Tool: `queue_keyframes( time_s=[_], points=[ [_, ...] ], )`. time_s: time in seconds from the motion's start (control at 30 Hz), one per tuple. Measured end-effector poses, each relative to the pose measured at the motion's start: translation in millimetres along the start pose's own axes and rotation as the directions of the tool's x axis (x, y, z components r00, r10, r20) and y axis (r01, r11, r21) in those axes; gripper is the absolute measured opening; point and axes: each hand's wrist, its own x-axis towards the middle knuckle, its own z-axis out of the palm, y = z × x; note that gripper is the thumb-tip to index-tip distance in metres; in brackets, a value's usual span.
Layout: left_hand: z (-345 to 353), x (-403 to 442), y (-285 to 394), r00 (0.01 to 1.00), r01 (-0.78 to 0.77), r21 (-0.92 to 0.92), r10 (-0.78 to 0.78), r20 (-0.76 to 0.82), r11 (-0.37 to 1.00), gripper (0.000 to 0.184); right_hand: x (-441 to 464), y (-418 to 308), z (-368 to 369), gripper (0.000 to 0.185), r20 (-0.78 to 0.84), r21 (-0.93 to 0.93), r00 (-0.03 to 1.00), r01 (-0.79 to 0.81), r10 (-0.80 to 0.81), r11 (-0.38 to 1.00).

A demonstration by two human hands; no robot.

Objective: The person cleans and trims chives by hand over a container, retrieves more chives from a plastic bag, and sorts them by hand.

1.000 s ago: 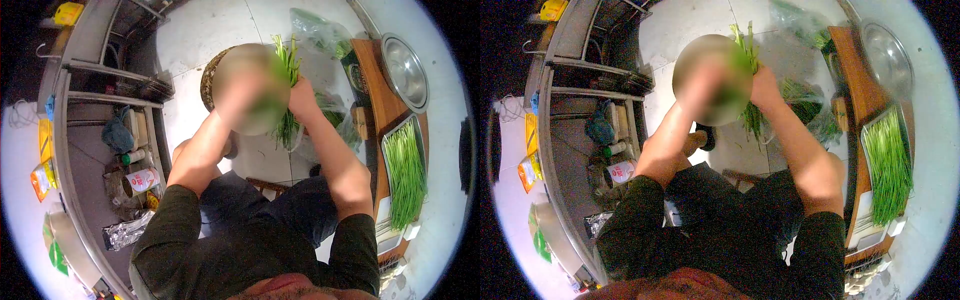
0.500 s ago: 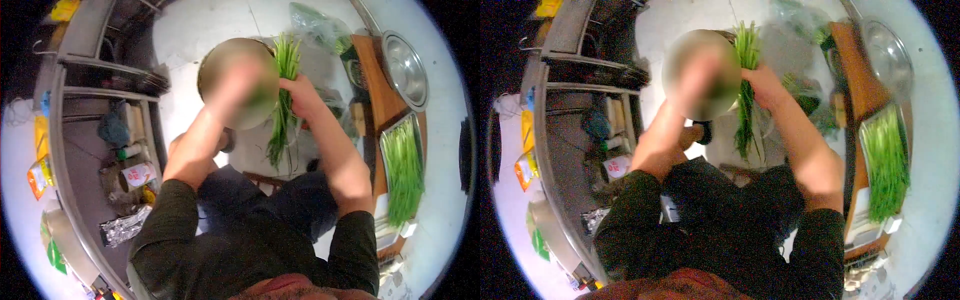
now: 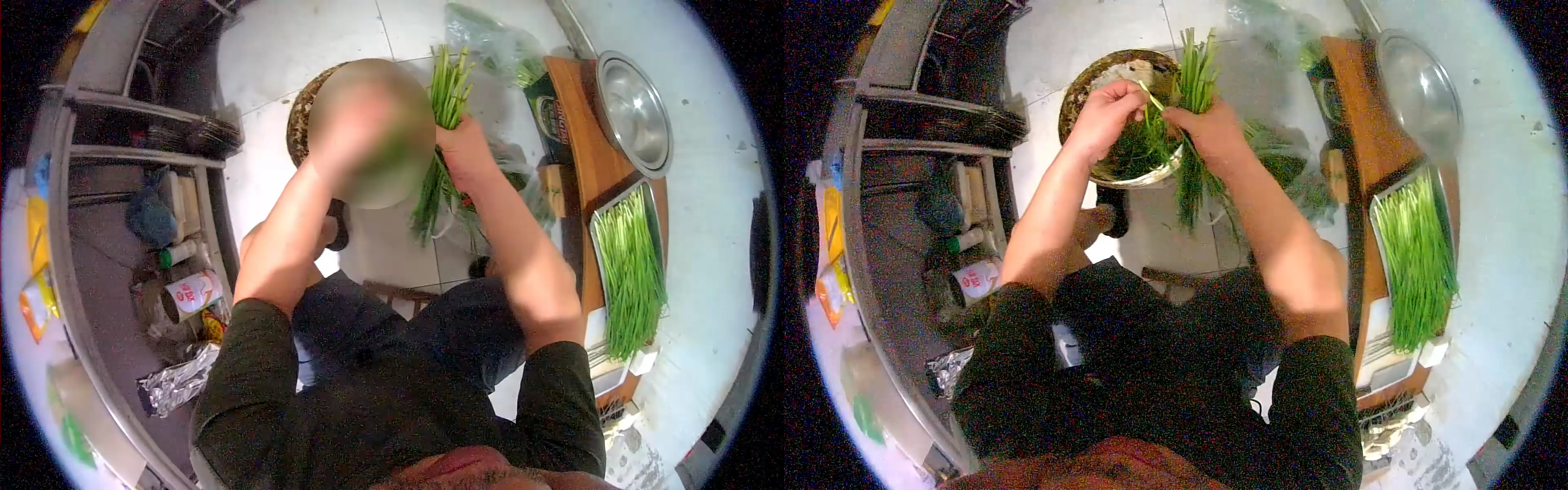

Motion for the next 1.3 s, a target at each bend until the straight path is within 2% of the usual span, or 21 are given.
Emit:
queue_keyframes(
  time_s=[0.1, 0.13, 0.2, 0.27, 0.33, 0.37, 0.43, 0.5, 0.53, 0.6, 0.63, 0.67, 0.73, 0.8, 0.87, 0.9, 0.97, 1.0, 1.1, 1.2, 1.3],
  points=[
    [-21.5, 24.2, -28.1, 0.972, 0.218, -0.225, -0.231, -0.033, 0.950, 0.021, 2.8, -1.2, -4.7, 0.019, 0.038, -0.078, 0.999, -0.019, 0.022, 0.997],
    [-9.8, 3.9, -0.3, 0.991, 0.084, -0.112, -0.094, -0.090, 0.990, 0.016, 6.5, 3.2, -9.3, 0.022, 0.037, -0.098, 0.999, -0.034, 0.038, 0.995],
    [-2.6, -1.2, 20.1, 0.963, 0.018, -0.041, -0.028, -0.266, 0.999, 0.012, 5.1, 2.2, -6.7, 0.022, 0.047, -0.072, 0.998, -0.027, 0.030, 0.997],
    [-6.9, 5.6, 20.4, 0.912, -0.057, 0.142, 0.110, -0.394, 0.988, 0.012, 2.5, -0.1, -6.2, 0.023, 0.030, -0.048, 0.998, -0.046, 0.047, 0.998],
    [-22.4, 11.4, 1.7, 0.865, -0.157, 0.449, 0.342, -0.367, 0.880, 0.015, 0.3, -2.5, -4.3, 0.024, 0.016, -0.004, 0.998, -0.053, 0.054, 0.999],
    [-28.3, 12.7, -7.6, 0.833, -0.187, 0.596, 0.448, -0.324, 0.781, 0.018, -1.0, -3.8, -2.9, 0.024, 0.012, 0.026, 0.999, -0.054, 0.053, 0.998],
    [-26.9, 13.4, -5.3, 0.800, -0.256, 0.677, 0.545, -0.253, 0.690, 0.022, 0.8, -6.0, -2.6, 0.025, 0.017, 0.049, 0.998, -0.055, 0.054, 0.997],
    [-13.6, 7.2, -4.1, 0.837, -0.294, 0.568, 0.494, -0.236, 0.769, 0.024, 1.8, -4.8, -5.3, 0.026, 0.031, 0.038, 0.997, -0.068, 0.067, 0.997],
    [-4.4, 4.4, 3.0, 0.916, -0.190, 0.443, 0.321, -0.242, 0.876, 0.023, 3.3, -3.2, -5.5, 0.026, 0.042, 0.040, 0.997, -0.061, 0.059, 0.997],
    [11.9, -2.2, 13.9, 0.979, -0.018, 0.254, 0.069, -0.194, 0.967, 0.022, 5.3, 1.5, -5.0, 0.026, 0.066, 0.044, 0.997, -0.050, 0.047, 0.998],
    [16.9, -4.2, 14.0, 0.986, 0.014, 0.159, 0.013, -0.167, 0.987, 0.021, 5.4, 2.5, -3.7, 0.026, 0.063, 0.035, 0.997, -0.054, 0.052, 0.998],
    [19.2, -3.5, 10.3, 0.984, -0.019, 0.131, 0.042, -0.175, 0.991, 0.021, 6.3, 2.5, -1.9, 0.026, 0.061, 0.025, 0.997, -0.055, 0.054, 0.998],
    [17.3, -0.7, 7.2, 0.981, 0.082, 0.043, -0.073, -0.181, 0.996, 0.022, 5.7, 3.0, 1.0, 0.026, 0.059, 0.015, 0.996, -0.060, 0.059, 0.998],
    [17.0, -1.2, 11.1, 0.974, 0.114, 0.031, -0.105, -0.202, 0.993, 0.024, 3.8, -2.1, 4.3, 0.027, 0.061, 0.012, 0.996, -0.060, 0.059, 0.998],
    [19.5, -7.8, 20.2, 0.968, 0.089, 0.100, -0.062, -0.243, 0.991, 0.029, -8.7, -11.7, 9.8, 0.028, 0.030, 0.092, 0.999, -0.022, 0.020, 0.995],
    [16.5, -6.4, 16.1, 0.976, 0.087, 0.070, -0.071, -0.204, 0.994, 0.030, -13.0, -15.1, 12.1, 0.029, 0.012, 0.132, 1.000, -0.002, 0.001, 0.991],
    [7.7, -3.2, 2.0, 0.988, 0.091, 0.008, -0.089, -0.125, 0.996, 0.035, -0.1, -3.3, 5.2, 0.030, 0.086, 0.104, 0.993, -0.085, 0.076, 0.991],
    [8.5, -4.3, 3.5, 0.988, 0.084, 0.038, -0.079, -0.133, 0.996, 0.035, 4.0, -0.5, 3.5, 0.030, 0.123, 0.089, 0.986, -0.125, 0.114, 0.988],
    [11.2, -11.0, 17.1, 0.991, -0.032, 0.079, 0.042, -0.129, 0.996, 0.008, 5.4, 2.6, 2.2, 0.030, 0.145, 0.111, 0.983, -0.131, 0.114, 0.985],
    [17.9, -14.9, 31.1, 0.987, 0.021, -0.075, -0.033, -0.159, 0.997, 0.010, -15.1, -17.4, 12.2, 0.032, 0.114, 0.241, 0.991, -0.097, 0.071, 0.966],
    [-0.4, 3.5, -5.4, 0.995, -0.077, 0.018, 0.078, -0.070, 0.997, 0.013, -3.7, -8.2, 8.8, 0.032, 0.131, 0.222, 0.980, -0.178, 0.151, 0.959]
  ],
)
